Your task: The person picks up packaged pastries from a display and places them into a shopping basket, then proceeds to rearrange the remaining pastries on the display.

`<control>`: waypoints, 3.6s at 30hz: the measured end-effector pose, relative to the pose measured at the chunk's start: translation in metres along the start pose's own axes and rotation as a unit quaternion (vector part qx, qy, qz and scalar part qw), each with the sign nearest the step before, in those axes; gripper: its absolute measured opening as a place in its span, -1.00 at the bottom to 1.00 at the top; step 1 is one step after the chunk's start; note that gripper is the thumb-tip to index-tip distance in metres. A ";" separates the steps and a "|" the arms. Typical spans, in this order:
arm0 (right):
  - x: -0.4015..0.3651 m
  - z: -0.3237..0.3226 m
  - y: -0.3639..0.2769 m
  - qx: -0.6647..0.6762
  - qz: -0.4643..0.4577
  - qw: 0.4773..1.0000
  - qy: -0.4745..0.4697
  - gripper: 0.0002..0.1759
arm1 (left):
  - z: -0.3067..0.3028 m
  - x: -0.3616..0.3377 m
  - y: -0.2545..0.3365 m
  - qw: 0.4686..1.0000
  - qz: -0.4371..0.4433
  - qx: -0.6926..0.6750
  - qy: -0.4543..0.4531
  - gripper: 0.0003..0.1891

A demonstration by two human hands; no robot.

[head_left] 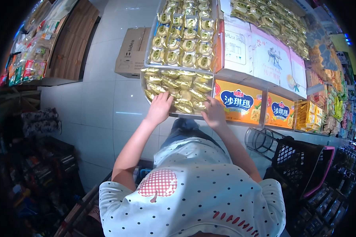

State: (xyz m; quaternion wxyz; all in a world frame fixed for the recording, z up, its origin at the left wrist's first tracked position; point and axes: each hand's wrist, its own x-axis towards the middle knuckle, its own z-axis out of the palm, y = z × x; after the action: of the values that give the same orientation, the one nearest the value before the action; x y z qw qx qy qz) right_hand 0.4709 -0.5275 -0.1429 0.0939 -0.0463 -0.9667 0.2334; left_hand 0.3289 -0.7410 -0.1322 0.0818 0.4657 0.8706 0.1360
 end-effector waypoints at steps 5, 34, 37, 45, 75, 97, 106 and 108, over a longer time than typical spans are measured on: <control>0.008 0.006 -0.006 -0.081 0.041 0.995 -0.033 -0.63 | -0.001 0.005 0.003 0.999 0.021 0.023 0.016 -0.64; 0.055 0.022 -0.015 -0.077 -0.114 0.990 0.007 -0.86 | 0.041 0.018 0.028 0.993 0.053 0.044 0.097 -0.68; 0.063 0.028 -0.019 -0.115 -0.099 0.986 -0.069 -0.87 | 0.038 0.008 0.034 0.993 0.034 0.052 0.097 -0.71; 0.066 0.039 -0.017 -0.156 -0.106 0.981 -0.054 -0.83 | 0.038 -0.002 0.035 0.992 -0.009 0.018 0.127 -0.75; 0.076 0.044 -0.012 -0.023 -0.002 1.000 -0.014 -0.92 | 0.041 0.000 0.030 0.992 0.018 -0.050 0.117 -0.63; 0.081 0.045 -0.015 -0.163 -0.221 0.959 -0.072 -0.77 | 0.021 -0.011 0.021 0.989 -0.008 -0.083 0.126 -0.59; 0.094 0.038 -0.023 -0.168 -0.146 0.960 -0.172 -0.67 | 0.031 -0.007 0.022 0.986 -0.016 -0.077 0.150 -0.73; 0.103 0.037 -0.022 -0.158 -0.123 0.963 -0.182 -0.68 | 0.028 -0.003 0.021 0.985 -0.015 -0.087 0.150 -0.70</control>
State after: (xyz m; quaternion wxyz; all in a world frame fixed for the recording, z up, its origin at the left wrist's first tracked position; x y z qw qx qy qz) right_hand 0.3621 -0.5498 -0.1482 -0.0635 0.1024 -0.9903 0.0690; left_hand 0.3544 -0.7280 -0.1527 -0.0077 0.4178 0.8650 0.2779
